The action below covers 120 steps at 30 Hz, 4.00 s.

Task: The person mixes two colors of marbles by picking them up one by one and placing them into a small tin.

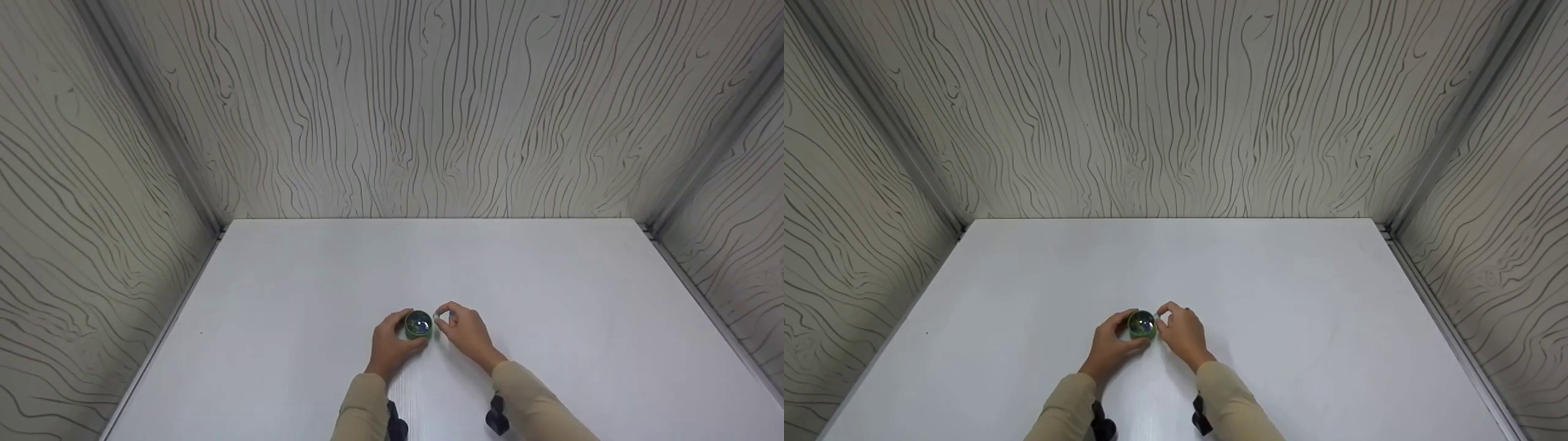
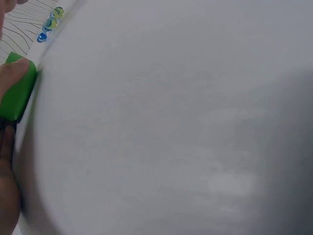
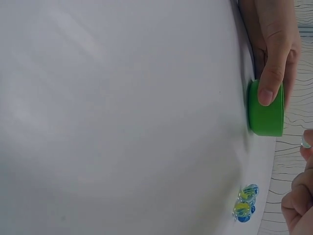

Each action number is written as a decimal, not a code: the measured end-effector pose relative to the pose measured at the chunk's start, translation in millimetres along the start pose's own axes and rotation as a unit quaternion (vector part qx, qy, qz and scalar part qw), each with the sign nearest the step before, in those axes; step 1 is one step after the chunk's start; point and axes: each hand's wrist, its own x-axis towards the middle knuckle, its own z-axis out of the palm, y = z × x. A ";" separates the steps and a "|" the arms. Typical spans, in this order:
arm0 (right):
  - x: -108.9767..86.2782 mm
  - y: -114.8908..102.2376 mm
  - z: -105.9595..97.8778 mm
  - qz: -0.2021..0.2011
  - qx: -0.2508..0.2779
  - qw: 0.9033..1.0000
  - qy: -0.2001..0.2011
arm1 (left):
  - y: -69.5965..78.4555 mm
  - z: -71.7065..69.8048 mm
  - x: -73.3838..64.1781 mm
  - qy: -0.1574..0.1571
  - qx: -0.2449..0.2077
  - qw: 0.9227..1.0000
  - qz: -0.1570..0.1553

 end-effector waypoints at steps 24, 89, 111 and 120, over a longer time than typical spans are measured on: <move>-2.2 -2.3 10.3 -0.015 0.019 0.999 -0.026 | -2.3 1.4 -0.3 0.013 0.006 1.000 0.022; -10.1 15.2 -12.3 0.060 0.010 0.998 -0.007 | 2.6 -1.6 -1.0 -0.005 0.000 1.000 -0.005; -17.2 31.7 -20.7 0.094 -0.002 0.995 -0.014 | 4.2 -1.1 -0.4 -0.006 0.000 1.000 -0.020; -18.2 41.4 -19.2 0.103 -0.009 0.995 -0.013 | 3.4 -0.1 -0.2 -0.002 -0.009 1.000 -0.024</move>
